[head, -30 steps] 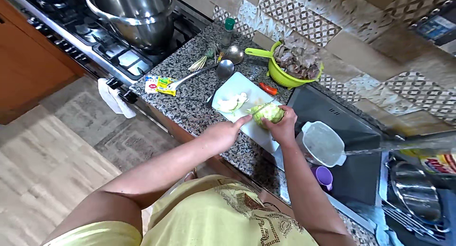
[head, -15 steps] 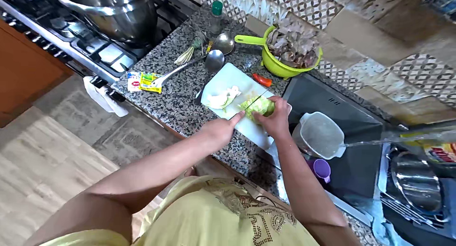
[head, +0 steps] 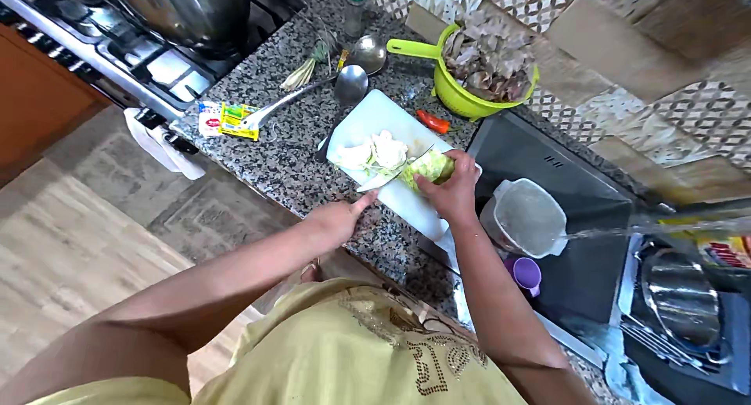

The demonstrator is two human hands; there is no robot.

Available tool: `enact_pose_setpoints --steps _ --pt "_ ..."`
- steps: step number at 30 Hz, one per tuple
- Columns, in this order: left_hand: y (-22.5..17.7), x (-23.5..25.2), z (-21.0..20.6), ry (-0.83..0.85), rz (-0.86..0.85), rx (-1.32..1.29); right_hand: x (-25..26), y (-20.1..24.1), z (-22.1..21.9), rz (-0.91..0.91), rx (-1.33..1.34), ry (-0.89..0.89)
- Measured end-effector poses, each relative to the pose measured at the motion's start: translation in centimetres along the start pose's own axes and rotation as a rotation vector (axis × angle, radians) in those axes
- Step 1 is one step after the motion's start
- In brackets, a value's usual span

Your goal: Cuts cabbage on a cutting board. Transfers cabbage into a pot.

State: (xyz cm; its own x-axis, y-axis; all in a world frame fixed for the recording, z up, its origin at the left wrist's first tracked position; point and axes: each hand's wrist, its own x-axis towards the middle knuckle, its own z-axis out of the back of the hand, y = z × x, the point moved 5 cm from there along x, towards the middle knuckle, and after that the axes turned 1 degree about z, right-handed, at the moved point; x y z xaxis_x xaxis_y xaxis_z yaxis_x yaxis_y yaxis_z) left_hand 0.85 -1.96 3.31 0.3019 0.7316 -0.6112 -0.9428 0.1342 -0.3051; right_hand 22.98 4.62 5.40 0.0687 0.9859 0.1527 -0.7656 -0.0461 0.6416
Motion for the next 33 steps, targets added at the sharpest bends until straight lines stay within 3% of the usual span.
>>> enact_pose_setpoints --steps 7,14,16,19,22,25,33 --pt "2.8 -2.9 -1.2 -0.008 0.033 0.034 0.2 -1.9 2.3 -0.167 -0.036 -0.068" --pt "3.1 -2.0 0.7 -0.174 -0.012 -0.078 -0.7 -1.2 1.8 -0.115 0.071 0.088" --pt "2.0 -2.1 1.8 -0.198 -0.007 -0.165 -0.8 -1.4 1.4 -0.061 0.152 0.143" --pt "1.2 -2.8 2.4 -0.222 -0.018 -0.222 -0.9 -1.1 1.9 0.190 0.151 0.244" --pt "1.4 -3.1 2.1 -0.270 -0.034 -0.255 -0.2 -1.5 2.8 0.380 0.103 0.208" --pt "2.1 -3.2 1.2 -0.340 -0.044 -0.287 -0.1 -1.5 2.7 0.420 0.162 0.147" --pt "3.5 -3.3 -0.1 -0.303 -0.069 -0.348 -2.4 -2.0 1.8 0.464 0.197 -0.091"
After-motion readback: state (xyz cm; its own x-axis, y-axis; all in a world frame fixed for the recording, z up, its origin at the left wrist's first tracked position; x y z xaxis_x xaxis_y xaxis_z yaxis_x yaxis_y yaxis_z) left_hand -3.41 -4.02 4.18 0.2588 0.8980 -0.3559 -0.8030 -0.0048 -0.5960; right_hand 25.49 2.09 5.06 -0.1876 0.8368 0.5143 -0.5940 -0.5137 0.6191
